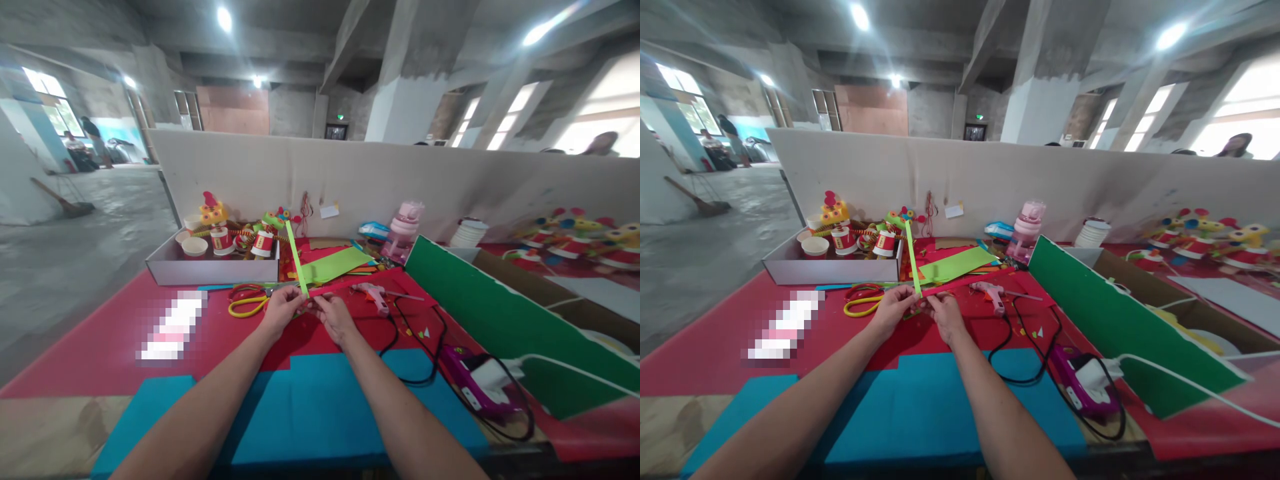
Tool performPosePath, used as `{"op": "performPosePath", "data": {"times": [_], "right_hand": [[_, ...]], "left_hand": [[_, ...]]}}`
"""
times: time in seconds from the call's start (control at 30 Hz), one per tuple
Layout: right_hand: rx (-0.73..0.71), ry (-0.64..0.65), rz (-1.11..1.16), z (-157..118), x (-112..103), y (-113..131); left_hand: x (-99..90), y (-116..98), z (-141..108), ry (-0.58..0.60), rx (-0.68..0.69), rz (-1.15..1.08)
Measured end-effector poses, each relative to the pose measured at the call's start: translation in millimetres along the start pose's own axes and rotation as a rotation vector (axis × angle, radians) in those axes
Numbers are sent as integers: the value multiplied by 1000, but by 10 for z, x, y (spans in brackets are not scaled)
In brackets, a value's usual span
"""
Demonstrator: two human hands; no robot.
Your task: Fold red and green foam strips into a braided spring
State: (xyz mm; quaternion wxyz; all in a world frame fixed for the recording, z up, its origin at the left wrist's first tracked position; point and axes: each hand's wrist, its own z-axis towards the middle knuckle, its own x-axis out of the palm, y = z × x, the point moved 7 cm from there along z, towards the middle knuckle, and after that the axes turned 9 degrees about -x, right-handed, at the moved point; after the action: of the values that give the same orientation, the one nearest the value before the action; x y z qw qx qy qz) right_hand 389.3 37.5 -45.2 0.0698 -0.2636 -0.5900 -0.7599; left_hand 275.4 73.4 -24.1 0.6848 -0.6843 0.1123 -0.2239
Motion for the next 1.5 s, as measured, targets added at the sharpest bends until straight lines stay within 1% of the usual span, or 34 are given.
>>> {"op": "performPosePath", "data": {"times": [0.27, 0.53, 0.63, 0.73, 0.9, 1.07, 1.17, 1.27, 1.37, 1.5], "right_hand": [[-1, 15, -5, -15, 14, -12], [40, 58, 32, -29, 75, -33], [21, 37, 45, -44, 72, -22], [8, 44, 49, -30, 68, -32], [5, 36, -32, 15, 16, -63], [-59, 9, -149, 21, -22, -28], [-101, -26, -205, 31, -46, -5], [-134, -62, -206, 51, -78, 6], [-157, -121, -201, 68, -138, 10], [-194, -161, -217, 66, -180, 33]], "left_hand": [[-15, 32, 18, -22, -19, 32], [-45, 95, 64, -39, -4, 58], [-51, 103, 65, -51, -12, 57], [-58, 92, 57, -64, -7, 48], [-76, 107, 67, -63, 14, 71], [-106, 173, 96, -68, 8, 70], [-115, 168, 102, -67, 15, 102], [-69, 132, 89, -29, 30, 129], [24, 84, 38, 4, 32, 101], [131, 9, -47, -8, 55, 171]]}}
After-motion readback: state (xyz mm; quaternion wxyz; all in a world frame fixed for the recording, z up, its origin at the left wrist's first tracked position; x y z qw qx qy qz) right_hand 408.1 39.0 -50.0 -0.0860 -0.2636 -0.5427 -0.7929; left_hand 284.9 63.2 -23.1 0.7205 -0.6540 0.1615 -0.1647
